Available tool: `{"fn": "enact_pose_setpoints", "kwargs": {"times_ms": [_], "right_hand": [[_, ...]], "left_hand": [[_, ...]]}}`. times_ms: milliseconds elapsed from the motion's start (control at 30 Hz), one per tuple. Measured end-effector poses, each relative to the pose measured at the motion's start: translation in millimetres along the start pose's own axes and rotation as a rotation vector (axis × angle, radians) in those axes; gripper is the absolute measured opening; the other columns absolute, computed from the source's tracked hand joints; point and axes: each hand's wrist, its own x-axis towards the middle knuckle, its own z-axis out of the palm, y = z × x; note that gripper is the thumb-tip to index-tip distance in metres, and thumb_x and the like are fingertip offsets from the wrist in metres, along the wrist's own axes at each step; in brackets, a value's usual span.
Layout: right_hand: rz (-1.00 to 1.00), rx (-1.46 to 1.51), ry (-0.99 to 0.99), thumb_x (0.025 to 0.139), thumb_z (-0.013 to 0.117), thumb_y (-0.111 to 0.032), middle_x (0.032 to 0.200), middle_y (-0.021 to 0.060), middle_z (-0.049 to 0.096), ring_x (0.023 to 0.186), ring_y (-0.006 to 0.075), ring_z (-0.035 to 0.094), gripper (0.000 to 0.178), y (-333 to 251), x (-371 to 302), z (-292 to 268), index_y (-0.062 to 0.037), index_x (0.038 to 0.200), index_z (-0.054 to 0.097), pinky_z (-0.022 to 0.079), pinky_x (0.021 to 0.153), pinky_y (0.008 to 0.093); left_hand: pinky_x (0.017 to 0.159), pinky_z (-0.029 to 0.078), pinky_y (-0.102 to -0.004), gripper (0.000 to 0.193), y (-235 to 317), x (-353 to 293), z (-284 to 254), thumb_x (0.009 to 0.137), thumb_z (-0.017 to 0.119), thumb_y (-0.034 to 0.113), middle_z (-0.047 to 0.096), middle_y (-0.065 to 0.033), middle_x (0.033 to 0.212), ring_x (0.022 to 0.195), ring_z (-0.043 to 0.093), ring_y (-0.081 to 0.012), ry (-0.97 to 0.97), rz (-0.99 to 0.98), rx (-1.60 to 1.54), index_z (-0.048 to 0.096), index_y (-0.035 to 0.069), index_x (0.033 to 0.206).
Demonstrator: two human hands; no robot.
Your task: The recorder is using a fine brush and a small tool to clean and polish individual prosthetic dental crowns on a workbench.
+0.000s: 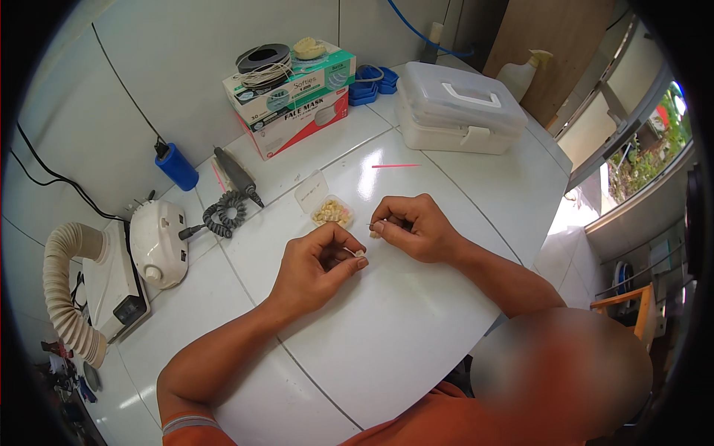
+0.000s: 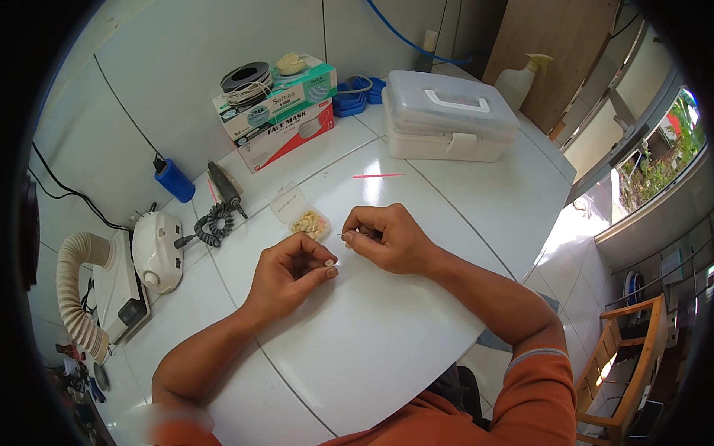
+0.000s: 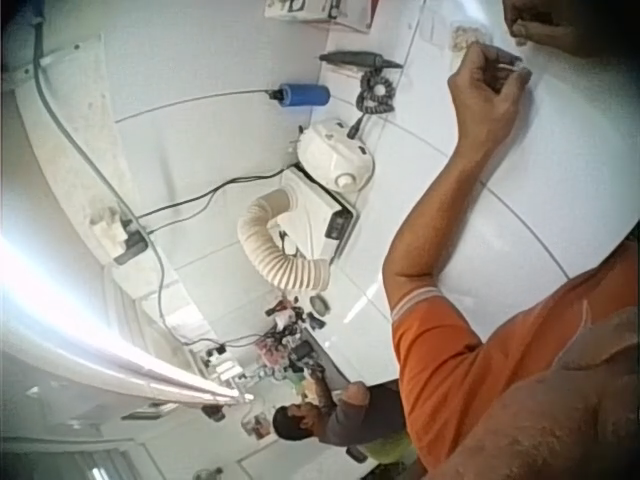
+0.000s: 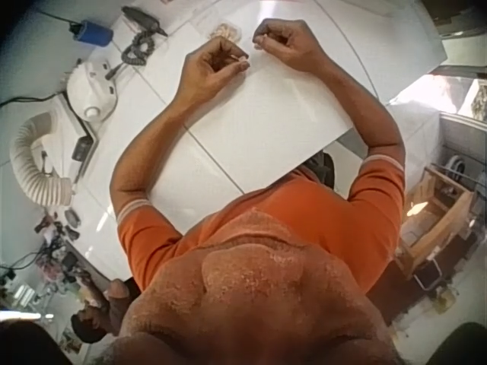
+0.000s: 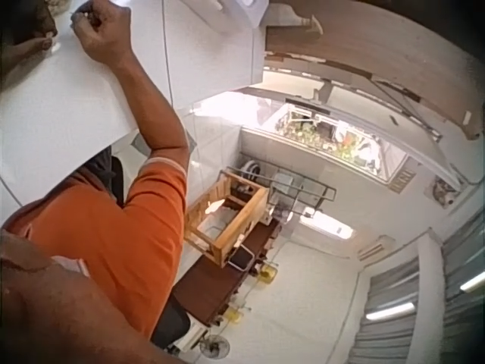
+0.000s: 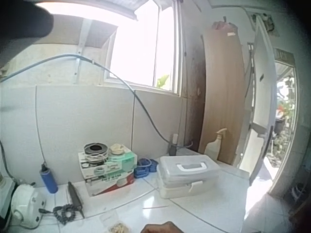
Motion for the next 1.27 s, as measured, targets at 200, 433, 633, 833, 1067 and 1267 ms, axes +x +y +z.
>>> {"fn": "enact_pose_setpoints", "kwargs": {"times_ms": [200, 433, 633, 833, 1067, 1267], "right_hand": [[0.235, 0.181, 0.002, 0.103, 0.068, -0.014, 0.066, -0.0046, 0.057, 0.06, 0.0027, 0.045, 0.017, -8.6, 15.0, -5.6, 0.0021, 0.099, 0.07, 0.035, 0.056, 0.026], [0.207, 0.286, -0.015, 0.108, 0.065, -0.017, 0.068, -0.0032, 0.059, 0.054, 0.0038, 0.048, 0.019, -4.6, 9.4, -9.8, 0.0007, 0.104, 0.069, 0.037, 0.051, 0.0245], [0.253, 0.578, 0.034, 0.109, 0.064, -0.017, 0.069, 0.0001, 0.06, 0.054, 0.0049, 0.049, 0.021, 6.3, 9.1, -34.0, 0.0029, 0.105, 0.068, 0.036, 0.05, 0.0245], [0.287, 0.501, -0.016, 0.108, 0.064, -0.016, 0.072, 0.0011, 0.062, 0.055, 0.0049, 0.05, 0.02, -4.7, 6.7, -36.4, 0.003, 0.106, 0.068, 0.037, 0.051, 0.0243], [0.286, 0.487, -0.015, 0.108, 0.064, -0.014, 0.075, 0.0005, 0.065, 0.057, 0.0043, 0.051, 0.018, -5.1, 5.8, -35.4, 0.0034, 0.106, 0.069, 0.039, 0.052, 0.0239], [0.252, 0.388, -0.06, 0.108, 0.064, -0.013, 0.075, 0.0004, 0.065, 0.058, 0.004, 0.051, 0.018, -8.3, 5.2, -33.3, 0.0033, 0.106, 0.07, 0.04, 0.053, 0.0234]], "left_hand": [[0.076, 0.058, -0.0262, 0.017, 3.5, -1.1, 1.0, 0.092, 0.085, 0.005, 0.075, -0.0045, 0.09, 0.08, 0.07, -0.0095, 0.047, 0.001, 0.116, 0.07, 0.0, 0.1], [0.068, 0.055, -0.0237, 0.012, 11.7, -6.2, 0.8, 0.092, 0.081, 0.0, 0.075, -0.004, 0.087, 0.074, 0.069, -0.0075, 0.041, 0.057, 0.233, 0.073, -0.001, 0.101], [0.065, 0.054, -0.023, 0.02, 13.7, -8.1, 2.5, 0.092, 0.076, -0.004, 0.075, -0.0069, 0.094, 0.074, 0.07, -0.0081, 0.054, 0.102, 0.321, 0.078, 0.0, 0.111], [0.059, 0.056, -0.0297, 0.03, 10.1, -9.1, 3.5, 0.088, 0.078, -0.006, 0.072, -0.0082, 0.097, 0.072, 0.07, -0.0162, 0.072, 0.354, 0.673, 0.079, 0.003, 0.117], [0.059, 0.057, -0.0324, 0.039, 12.8, -10.1, 3.8, 0.082, 0.082, -0.004, 0.071, -0.0079, 0.1, 0.071, 0.07, -0.0201, 0.006, 0.5, 0.865, 0.079, 0.006, 0.119], [0.06, 0.057, -0.0329, 0.038, 11.5, -13.4, 5.1, 0.083, 0.081, -0.002, 0.071, -0.0069, 0.098, 0.075, 0.071, -0.02, -0.005, 0.513, 0.926, 0.078, 0.007, 0.12]]}}
